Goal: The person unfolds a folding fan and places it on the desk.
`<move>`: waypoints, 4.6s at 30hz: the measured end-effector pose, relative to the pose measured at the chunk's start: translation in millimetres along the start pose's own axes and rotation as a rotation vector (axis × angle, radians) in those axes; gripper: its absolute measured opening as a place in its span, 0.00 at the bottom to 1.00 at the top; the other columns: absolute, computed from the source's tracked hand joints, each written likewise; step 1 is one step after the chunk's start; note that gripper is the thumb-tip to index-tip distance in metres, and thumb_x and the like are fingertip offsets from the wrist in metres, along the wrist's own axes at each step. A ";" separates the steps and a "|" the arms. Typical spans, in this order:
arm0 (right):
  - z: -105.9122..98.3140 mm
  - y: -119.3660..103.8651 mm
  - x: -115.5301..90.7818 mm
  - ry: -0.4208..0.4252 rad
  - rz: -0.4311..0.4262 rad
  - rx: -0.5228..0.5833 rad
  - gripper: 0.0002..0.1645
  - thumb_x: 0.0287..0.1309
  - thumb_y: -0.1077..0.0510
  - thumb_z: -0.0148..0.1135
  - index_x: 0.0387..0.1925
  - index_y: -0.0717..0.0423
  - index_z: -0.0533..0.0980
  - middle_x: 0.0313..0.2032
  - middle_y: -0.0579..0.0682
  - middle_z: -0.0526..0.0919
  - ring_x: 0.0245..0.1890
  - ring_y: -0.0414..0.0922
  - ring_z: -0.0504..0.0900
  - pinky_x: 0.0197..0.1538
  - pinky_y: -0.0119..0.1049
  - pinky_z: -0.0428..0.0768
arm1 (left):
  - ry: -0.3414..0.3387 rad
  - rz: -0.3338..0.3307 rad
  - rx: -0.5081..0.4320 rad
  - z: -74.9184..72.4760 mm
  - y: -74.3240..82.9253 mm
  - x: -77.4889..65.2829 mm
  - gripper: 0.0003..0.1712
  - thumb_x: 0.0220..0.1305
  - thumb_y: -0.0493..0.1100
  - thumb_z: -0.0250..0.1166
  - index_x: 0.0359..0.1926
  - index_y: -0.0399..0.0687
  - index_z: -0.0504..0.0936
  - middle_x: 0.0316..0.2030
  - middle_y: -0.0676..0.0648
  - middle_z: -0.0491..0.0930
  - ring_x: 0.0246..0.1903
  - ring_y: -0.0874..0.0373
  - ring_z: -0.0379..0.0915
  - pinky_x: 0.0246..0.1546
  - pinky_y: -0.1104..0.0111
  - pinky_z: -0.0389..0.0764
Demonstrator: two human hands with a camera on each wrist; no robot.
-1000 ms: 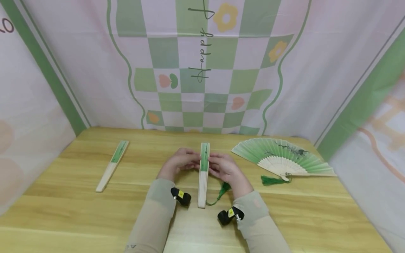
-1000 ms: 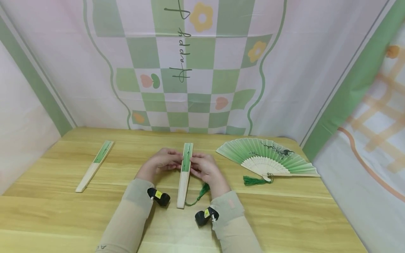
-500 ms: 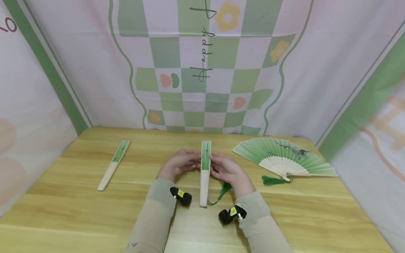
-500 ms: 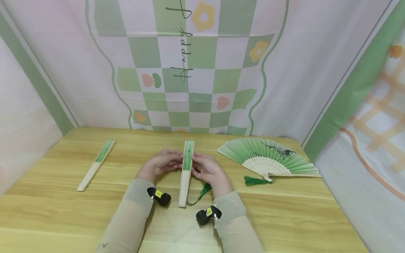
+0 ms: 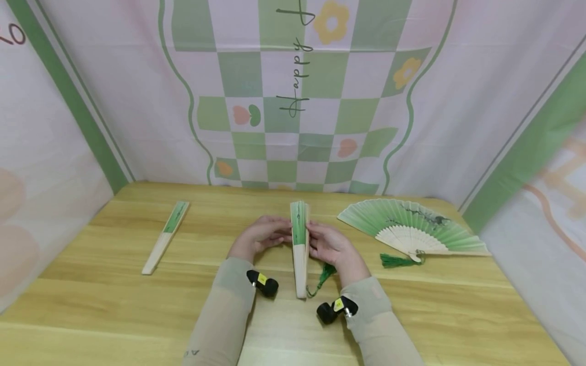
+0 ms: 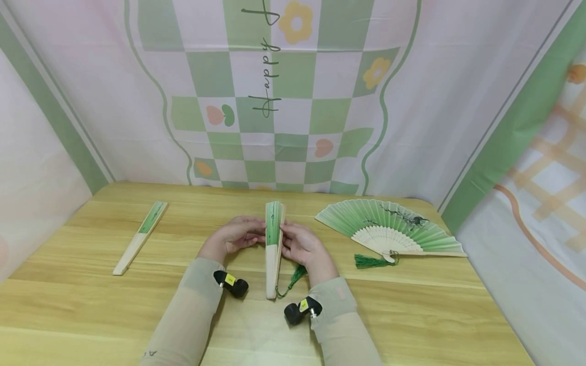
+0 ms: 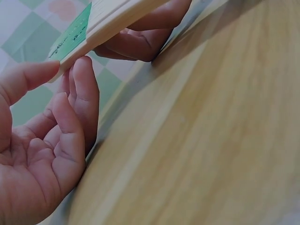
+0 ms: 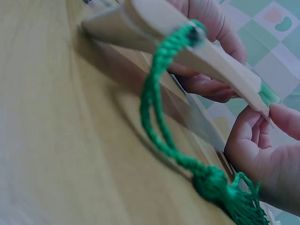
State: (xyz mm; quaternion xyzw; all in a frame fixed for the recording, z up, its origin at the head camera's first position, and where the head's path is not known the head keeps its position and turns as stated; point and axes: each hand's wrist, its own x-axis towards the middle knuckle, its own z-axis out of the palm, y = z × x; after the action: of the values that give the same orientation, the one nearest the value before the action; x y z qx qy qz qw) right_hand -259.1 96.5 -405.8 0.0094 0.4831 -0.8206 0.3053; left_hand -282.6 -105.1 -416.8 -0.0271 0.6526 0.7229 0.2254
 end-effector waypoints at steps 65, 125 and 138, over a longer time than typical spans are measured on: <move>3.0 -6.6 -12.4 0.270 -0.128 0.602 0.08 0.75 0.61 0.41 0.50 0.54 0.65 0.35 0.49 0.83 0.43 0.42 0.79 0.57 0.32 0.79 | 0.058 0.043 -0.390 -12.2 -8.4 -17.5 0.09 0.69 0.40 0.59 0.31 0.56 0.80 0.31 0.56 0.85 0.33 0.62 0.77 0.30 0.78 0.75; -28.1 -27.7 -28.3 0.313 -0.232 1.029 0.26 0.72 0.63 0.48 0.68 0.43 0.64 0.57 0.48 0.77 0.73 0.36 0.61 0.77 0.33 0.57 | 0.183 0.115 -0.308 -19.3 -5.3 -21.8 0.07 0.67 0.42 0.61 0.44 0.46 0.80 0.32 0.52 0.84 0.32 0.60 0.79 0.27 0.78 0.75; -32.9 -28.6 -34.7 0.356 -0.182 0.950 0.08 0.71 0.60 0.52 0.50 0.49 0.69 0.47 0.46 0.76 0.67 0.35 0.64 0.77 0.32 0.54 | 0.390 0.176 -0.466 -21.0 -3.5 -22.9 0.05 0.61 0.39 0.59 0.36 0.47 0.81 0.30 0.53 0.84 0.29 0.62 0.76 0.26 0.78 0.72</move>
State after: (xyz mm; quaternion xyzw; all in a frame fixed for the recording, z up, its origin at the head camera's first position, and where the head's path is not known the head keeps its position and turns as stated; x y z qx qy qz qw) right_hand -254.7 149.7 -390.0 0.2445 0.1006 -0.9584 0.1076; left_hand -266.1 -131.6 -415.5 -0.1595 0.5001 0.8509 0.0204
